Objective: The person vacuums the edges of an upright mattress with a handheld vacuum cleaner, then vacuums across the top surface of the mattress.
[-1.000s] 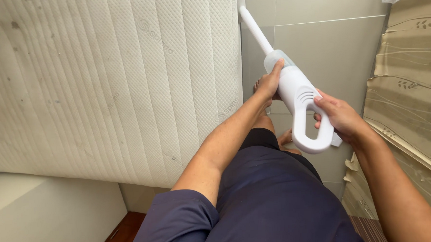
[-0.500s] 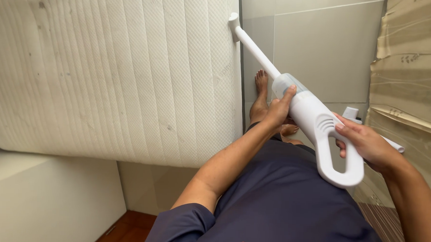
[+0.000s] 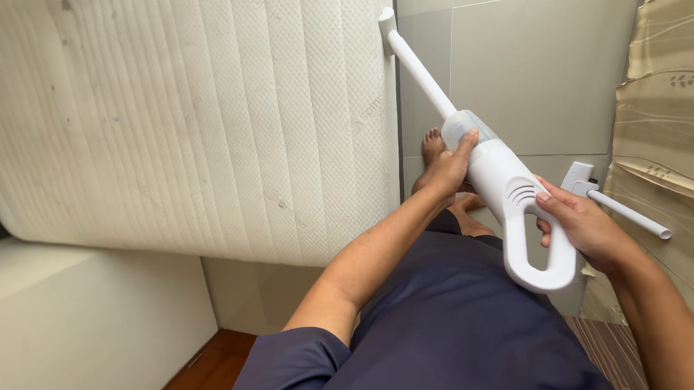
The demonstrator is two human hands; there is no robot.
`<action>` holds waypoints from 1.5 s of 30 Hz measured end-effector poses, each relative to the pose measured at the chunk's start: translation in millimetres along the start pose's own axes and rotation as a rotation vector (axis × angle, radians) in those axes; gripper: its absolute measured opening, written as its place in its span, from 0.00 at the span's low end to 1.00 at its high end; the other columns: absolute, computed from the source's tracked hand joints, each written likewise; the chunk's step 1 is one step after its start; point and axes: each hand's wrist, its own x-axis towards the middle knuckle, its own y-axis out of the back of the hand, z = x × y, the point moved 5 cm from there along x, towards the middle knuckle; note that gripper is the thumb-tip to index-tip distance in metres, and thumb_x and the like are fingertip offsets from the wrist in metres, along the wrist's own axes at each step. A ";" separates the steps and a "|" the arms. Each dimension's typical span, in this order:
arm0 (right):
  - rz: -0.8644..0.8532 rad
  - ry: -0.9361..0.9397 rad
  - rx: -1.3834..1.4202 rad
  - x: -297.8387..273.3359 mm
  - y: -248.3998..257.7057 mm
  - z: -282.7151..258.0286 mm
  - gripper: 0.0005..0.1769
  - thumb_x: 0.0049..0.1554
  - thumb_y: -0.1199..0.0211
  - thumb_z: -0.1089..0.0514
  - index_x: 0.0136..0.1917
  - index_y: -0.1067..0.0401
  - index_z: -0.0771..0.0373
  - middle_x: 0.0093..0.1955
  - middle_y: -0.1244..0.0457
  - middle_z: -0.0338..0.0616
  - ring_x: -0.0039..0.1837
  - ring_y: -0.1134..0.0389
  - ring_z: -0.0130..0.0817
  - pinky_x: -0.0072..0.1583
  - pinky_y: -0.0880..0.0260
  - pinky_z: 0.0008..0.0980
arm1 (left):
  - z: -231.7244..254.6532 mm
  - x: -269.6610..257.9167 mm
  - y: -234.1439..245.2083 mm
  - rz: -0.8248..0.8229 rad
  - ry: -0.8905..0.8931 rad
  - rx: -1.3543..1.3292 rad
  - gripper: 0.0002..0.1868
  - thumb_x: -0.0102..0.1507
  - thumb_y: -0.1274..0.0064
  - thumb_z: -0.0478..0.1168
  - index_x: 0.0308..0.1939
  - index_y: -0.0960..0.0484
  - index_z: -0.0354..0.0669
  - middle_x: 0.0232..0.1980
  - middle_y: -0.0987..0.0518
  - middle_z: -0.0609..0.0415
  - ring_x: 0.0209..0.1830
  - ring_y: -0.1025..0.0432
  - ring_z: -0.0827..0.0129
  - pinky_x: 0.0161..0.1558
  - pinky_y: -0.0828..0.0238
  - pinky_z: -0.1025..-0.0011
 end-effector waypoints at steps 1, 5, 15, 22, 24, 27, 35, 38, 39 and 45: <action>-0.006 0.005 0.020 7.9 -3.0 -6.9 0.30 0.65 0.50 0.44 0.80 0.41 0.42 0.31 0.44 0.36 0.31 0.40 0.26 0.36 0.38 0.26 | 3.6 9.6 4.0 0.002 0.011 0.009 0.53 0.64 0.57 0.68 0.56 0.33 0.06 0.46 0.22 0.26 0.37 0.19 0.47 0.35 0.16 0.61; -0.012 -0.002 0.035 38.0 -18.5 -35.6 0.31 0.65 0.51 0.46 0.80 0.40 0.44 0.31 0.44 0.35 0.31 0.40 0.25 0.36 0.37 0.25 | 10.9 46.8 28.0 0.067 0.004 0.013 0.57 0.63 0.56 0.70 0.64 0.42 0.06 0.59 0.29 0.22 0.51 0.23 0.49 0.43 0.16 0.65; 0.035 -0.038 0.089 87.2 -39.5 -93.8 0.31 0.65 0.50 0.47 0.81 0.42 0.44 0.34 0.43 0.33 0.33 0.40 0.23 0.37 0.34 0.26 | 44.9 111.2 53.0 0.137 0.024 0.097 0.63 0.59 0.60 0.72 0.66 0.50 0.04 0.75 0.54 0.25 0.60 0.27 0.47 0.36 0.13 0.58; 0.028 -0.043 0.072 79.0 -35.4 -89.5 0.30 0.65 0.50 0.48 0.80 0.40 0.44 0.34 0.44 0.34 0.33 0.41 0.23 0.37 0.34 0.25 | 43.5 99.9 47.5 0.105 0.032 0.074 0.63 0.60 0.60 0.73 0.70 0.54 0.10 0.69 0.41 0.18 0.59 0.27 0.46 0.34 0.14 0.64; 0.011 -0.006 0.084 71.1 -34.5 -81.2 0.30 0.66 0.50 0.48 0.80 0.40 0.45 0.34 0.44 0.33 0.34 0.41 0.21 0.38 0.34 0.24 | 40.7 84.9 45.0 0.149 0.010 0.127 0.60 0.61 0.60 0.72 0.68 0.51 0.10 0.65 0.37 0.19 0.56 0.25 0.46 0.34 0.14 0.63; 0.015 -0.027 0.021 50.0 -28.5 -58.9 0.30 0.65 0.51 0.47 0.80 0.39 0.42 0.32 0.45 0.33 0.33 0.41 0.22 0.37 0.35 0.24 | 34.1 59.5 34.7 0.092 -0.018 0.063 0.57 0.62 0.60 0.70 0.65 0.46 0.09 0.59 0.32 0.20 0.50 0.23 0.46 0.32 0.14 0.62; -0.047 0.045 -0.028 -13.5 -2.6 45.9 0.31 0.64 0.50 0.45 0.80 0.40 0.43 0.32 0.44 0.34 0.32 0.41 0.22 0.37 0.34 0.24 | -50.0 -33.6 -12.6 -0.002 -0.038 -0.058 0.49 0.65 0.60 0.67 0.54 0.30 0.09 0.44 0.21 0.27 0.35 0.19 0.48 0.30 0.16 0.60; -0.040 0.032 -0.031 -34.2 9.4 96.0 0.31 0.63 0.49 0.46 0.79 0.38 0.44 0.32 0.44 0.35 0.32 0.42 0.23 0.36 0.35 0.24 | -87.9 -69.1 -28.2 -0.016 -0.030 -0.099 0.47 0.65 0.58 0.67 0.53 0.30 0.12 0.43 0.21 0.28 0.35 0.19 0.48 0.31 0.15 0.58; -0.026 0.018 -0.040 -40.3 14.3 111.8 0.31 0.63 0.49 0.46 0.79 0.38 0.44 0.32 0.44 0.35 0.32 0.42 0.23 0.36 0.36 0.25 | -98.8 -79.0 -34.1 -0.031 -0.025 -0.126 0.47 0.65 0.58 0.66 0.54 0.31 0.13 0.43 0.21 0.28 0.36 0.19 0.47 0.31 0.15 0.57; -0.029 0.031 -0.045 -76.8 34.9 179.0 0.30 0.63 0.49 0.46 0.78 0.36 0.46 0.32 0.44 0.35 0.32 0.42 0.23 0.35 0.35 0.24 | -152.0 -127.6 -60.4 -0.060 -0.009 -0.141 0.48 0.63 0.53 0.68 0.56 0.30 0.15 0.44 0.21 0.30 0.36 0.20 0.47 0.30 0.16 0.56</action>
